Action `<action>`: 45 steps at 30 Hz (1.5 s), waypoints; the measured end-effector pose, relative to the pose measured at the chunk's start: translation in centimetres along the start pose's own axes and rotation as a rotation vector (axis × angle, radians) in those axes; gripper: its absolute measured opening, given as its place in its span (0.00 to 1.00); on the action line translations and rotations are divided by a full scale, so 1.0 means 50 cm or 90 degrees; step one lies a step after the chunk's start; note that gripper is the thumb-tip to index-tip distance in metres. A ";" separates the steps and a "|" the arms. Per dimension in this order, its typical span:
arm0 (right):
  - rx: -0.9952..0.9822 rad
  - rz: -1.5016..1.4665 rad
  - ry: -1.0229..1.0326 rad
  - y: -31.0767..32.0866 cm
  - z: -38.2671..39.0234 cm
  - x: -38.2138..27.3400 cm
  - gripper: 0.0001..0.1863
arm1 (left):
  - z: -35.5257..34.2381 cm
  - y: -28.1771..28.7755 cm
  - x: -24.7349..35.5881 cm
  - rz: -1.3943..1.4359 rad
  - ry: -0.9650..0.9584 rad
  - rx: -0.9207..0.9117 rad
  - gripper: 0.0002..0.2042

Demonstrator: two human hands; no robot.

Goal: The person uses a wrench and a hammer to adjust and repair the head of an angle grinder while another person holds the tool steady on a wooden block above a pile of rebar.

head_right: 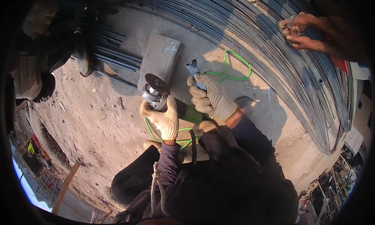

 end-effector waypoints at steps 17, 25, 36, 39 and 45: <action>0.181 0.264 0.482 0.025 0.035 -0.027 0.16 | 0.042 0.011 -0.038 0.022 -0.114 0.072 0.50; 0.338 0.410 0.488 0.198 -0.013 0.010 0.12 | 0.110 -0.024 -0.093 0.121 0.143 -0.164 0.43; 0.266 0.381 0.489 0.221 0.000 -0.006 0.13 | 0.104 -0.044 -0.109 0.284 0.174 -0.246 0.37; 0.245 0.402 0.555 0.187 0.029 -0.010 0.13 | 0.100 -0.053 -0.113 0.307 0.218 -0.251 0.37; 0.118 0.268 0.567 0.129 0.086 -0.059 0.13 | 0.093 -0.057 -0.113 0.378 0.273 -0.246 0.22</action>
Point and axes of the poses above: each hand's wrist, its own z-axis away from the middle knuckle, its own y-axis out of the back of the hand, x = y × z, the point moved 4 cm from there along -z, towards the middle knuckle, and after that the axes turned 13 degrees about x, right-handed, at the moved point
